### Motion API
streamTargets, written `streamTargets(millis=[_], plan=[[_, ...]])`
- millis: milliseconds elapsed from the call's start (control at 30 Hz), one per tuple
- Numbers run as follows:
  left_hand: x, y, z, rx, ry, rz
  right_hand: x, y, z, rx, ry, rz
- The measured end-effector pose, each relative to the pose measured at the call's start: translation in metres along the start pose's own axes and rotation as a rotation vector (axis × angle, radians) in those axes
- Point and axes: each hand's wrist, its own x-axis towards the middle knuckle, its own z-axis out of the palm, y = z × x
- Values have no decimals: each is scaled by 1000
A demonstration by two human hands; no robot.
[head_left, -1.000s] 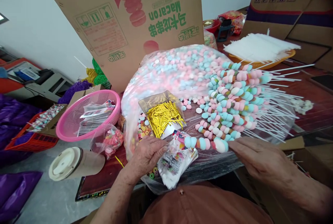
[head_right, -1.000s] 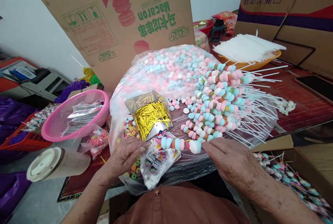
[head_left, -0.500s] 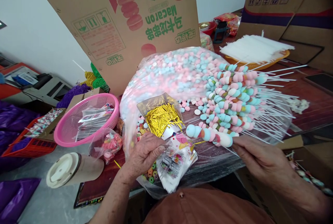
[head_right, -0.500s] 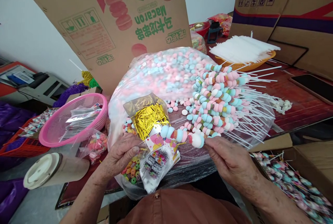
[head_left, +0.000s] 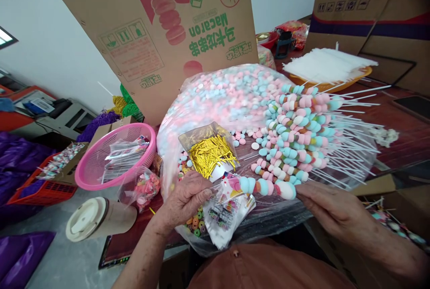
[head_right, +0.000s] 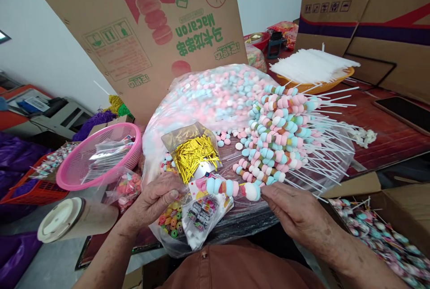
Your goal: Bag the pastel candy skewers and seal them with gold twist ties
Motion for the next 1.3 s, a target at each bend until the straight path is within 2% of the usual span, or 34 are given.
streamTargets(millis=[167, 300, 433, 567, 700, 767, 800, 833, 867, 933, 967, 1000, 1033, 1067, 1100, 1167, 1300], plan=[[1, -2, -2, 27, -21, -47, -1, -1, 0, 33, -74, -2], [8, -1, -8, 132, -138, -27, 7, -6, -3, 134, -96, 46], [20, 3, -15, 257, -230, -18, 12, -12, -1, 231, -205, 139], [27, 5, -13, 348, -239, -18, 13, -17, 4, 229, -139, 225], [31, 5, -7, 413, -250, -13, 17, -20, 4, 371, -319, 251], [32, 4, -6, 425, -246, 18, 20, -21, 5, 391, -319, 297], [32, 3, -5, 428, -199, 30, 22, -22, 6, 398, -298, 325], [31, 2, -4, 426, -100, 24, 23, -23, 8, 415, -278, 353], [29, 0, -2, 405, 65, -7, 24, -25, 11, 442, -267, 381], [25, -4, 5, 244, 549, -139, 26, -31, 18, 513, -262, 429], [23, -5, 10, 78, 787, -230, 27, -34, 22, 551, -254, 453], [22, -4, 16, -145, 974, -322, 28, -38, 27, 584, -240, 479], [22, -2, 22, -407, 1074, -406, 30, -42, 32, 613, -227, 504], [23, 1, 27, -679, 1073, -484, 32, -46, 38, 641, -217, 525], [26, 6, 33, -923, 1019, -549, 35, -51, 43, 667, -216, 538], [35, 19, 42, -1234, 900, -613, 42, -61, 53, 712, -224, 538], [54, 36, 58, -1344, 908, -621, 60, -78, 70, 813, -205, 587]])
